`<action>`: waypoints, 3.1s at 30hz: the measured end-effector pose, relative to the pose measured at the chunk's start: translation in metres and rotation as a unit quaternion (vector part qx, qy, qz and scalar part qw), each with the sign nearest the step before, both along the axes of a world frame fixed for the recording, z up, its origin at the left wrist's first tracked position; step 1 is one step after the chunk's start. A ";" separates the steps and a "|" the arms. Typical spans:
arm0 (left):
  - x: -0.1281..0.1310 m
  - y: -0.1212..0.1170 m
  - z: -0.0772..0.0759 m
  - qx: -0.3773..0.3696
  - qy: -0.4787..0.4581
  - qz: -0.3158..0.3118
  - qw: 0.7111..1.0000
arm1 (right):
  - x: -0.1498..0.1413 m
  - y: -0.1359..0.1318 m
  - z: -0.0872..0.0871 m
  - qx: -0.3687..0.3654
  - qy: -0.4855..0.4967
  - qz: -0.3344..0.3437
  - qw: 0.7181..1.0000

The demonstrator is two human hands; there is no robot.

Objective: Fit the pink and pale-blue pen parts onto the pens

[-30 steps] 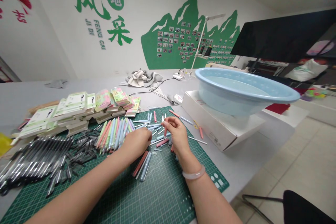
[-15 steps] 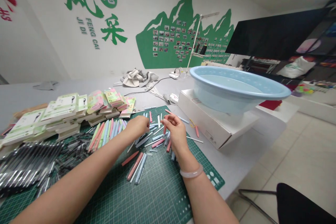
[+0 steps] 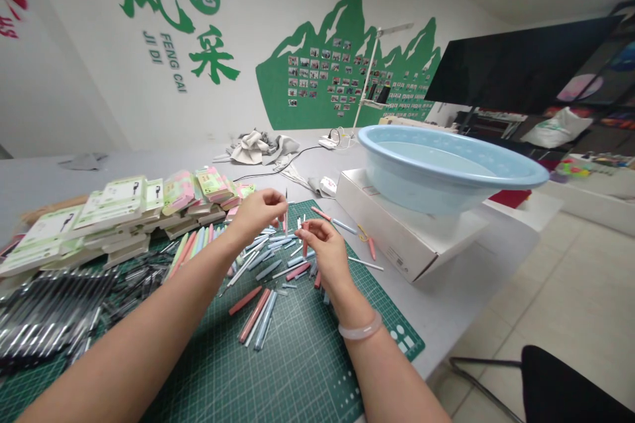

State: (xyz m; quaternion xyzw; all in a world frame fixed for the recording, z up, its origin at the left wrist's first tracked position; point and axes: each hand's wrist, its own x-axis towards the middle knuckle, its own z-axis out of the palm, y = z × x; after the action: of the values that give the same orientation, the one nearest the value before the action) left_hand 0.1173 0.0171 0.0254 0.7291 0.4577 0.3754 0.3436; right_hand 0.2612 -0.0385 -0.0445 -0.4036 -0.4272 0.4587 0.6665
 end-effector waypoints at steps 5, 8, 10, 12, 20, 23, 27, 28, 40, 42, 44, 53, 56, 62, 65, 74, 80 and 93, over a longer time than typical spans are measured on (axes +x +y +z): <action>0.006 -0.010 0.017 0.011 -0.162 -0.085 0.983 | -0.005 0.000 -0.003 0.019 -0.006 0.030 0.999; 0.008 -0.010 0.011 0.018 -0.178 -0.065 0.982 | -0.006 -0.001 -0.003 0.019 -0.006 0.037 0.999; 0.007 -0.009 0.009 0.024 -0.205 -0.048 0.977 | -0.006 -0.002 -0.002 0.017 -0.003 0.041 0.999; 0.005 -0.008 0.009 0.030 -0.221 -0.041 0.974 | -0.007 -0.003 -0.001 0.013 0.001 0.049 0.999; 0.004 -0.006 0.007 0.031 -0.181 -0.075 0.980 | -0.009 -0.001 -0.007 0.010 -0.005 0.067 0.998; 0.003 -0.007 0.007 0.034 -0.180 -0.076 0.980 | -0.009 -0.001 -0.006 0.011 -0.008 0.067 0.998; 0.004 -0.011 0.002 0.013 -0.136 -0.081 0.987 | -0.008 -0.004 -0.003 0.013 -0.002 0.073 0.997; 0.005 -0.013 -0.001 0.005 -0.120 -0.083 0.989 | -0.008 -0.005 -0.003 0.017 0.005 0.081 0.997; 0.011 -0.019 -0.016 0.047 -0.064 -0.076 0.994 | -0.010 -0.004 -0.002 0.028 0.044 0.082 0.995; 0.011 -0.016 -0.020 0.027 -0.062 -0.075 0.995 | -0.007 -0.004 -0.001 0.032 0.054 0.073 0.995; 0.010 -0.011 -0.028 0.001 -0.010 -0.048 0.999 | -0.004 -0.003 0.000 0.030 0.069 0.064 0.995; 0.016 -0.011 -0.074 -0.008 0.357 0.021 0.934 | 0.001 -0.001 0.003 0.022 0.066 0.029 0.997; 0.025 -0.013 -0.075 -0.018 0.375 0.037 0.926 | 0.001 0.000 0.002 0.030 0.066 0.026 0.997; 0.013 -0.005 -0.056 -0.018 0.333 0.053 0.941 | 0.001 0.000 0.000 0.032 0.064 0.029 0.997; 0.001 0.001 -0.036 -0.044 0.191 0.029 0.980 | -0.001 -0.002 0.000 0.024 0.057 0.046 0.997; -0.001 -0.006 0.003 -0.106 -0.303 -0.051 0.946 | -0.006 -0.004 -0.002 0.028 0.051 0.069 0.996; 0.004 -0.010 0.002 -0.103 -0.300 -0.052 0.947 | -0.006 -0.004 -0.002 0.032 0.045 0.076 0.996; 0.009 -0.020 0.001 -0.077 -0.239 -0.066 0.966 | -0.006 -0.003 -0.004 0.035 0.056 0.083 0.994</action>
State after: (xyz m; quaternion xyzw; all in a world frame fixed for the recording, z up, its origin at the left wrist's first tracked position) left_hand 0.1260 -0.0031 0.0266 0.6179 0.3407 0.4793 0.5219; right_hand 0.2548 -0.0413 -0.0481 -0.3169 -0.4369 0.5191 0.6628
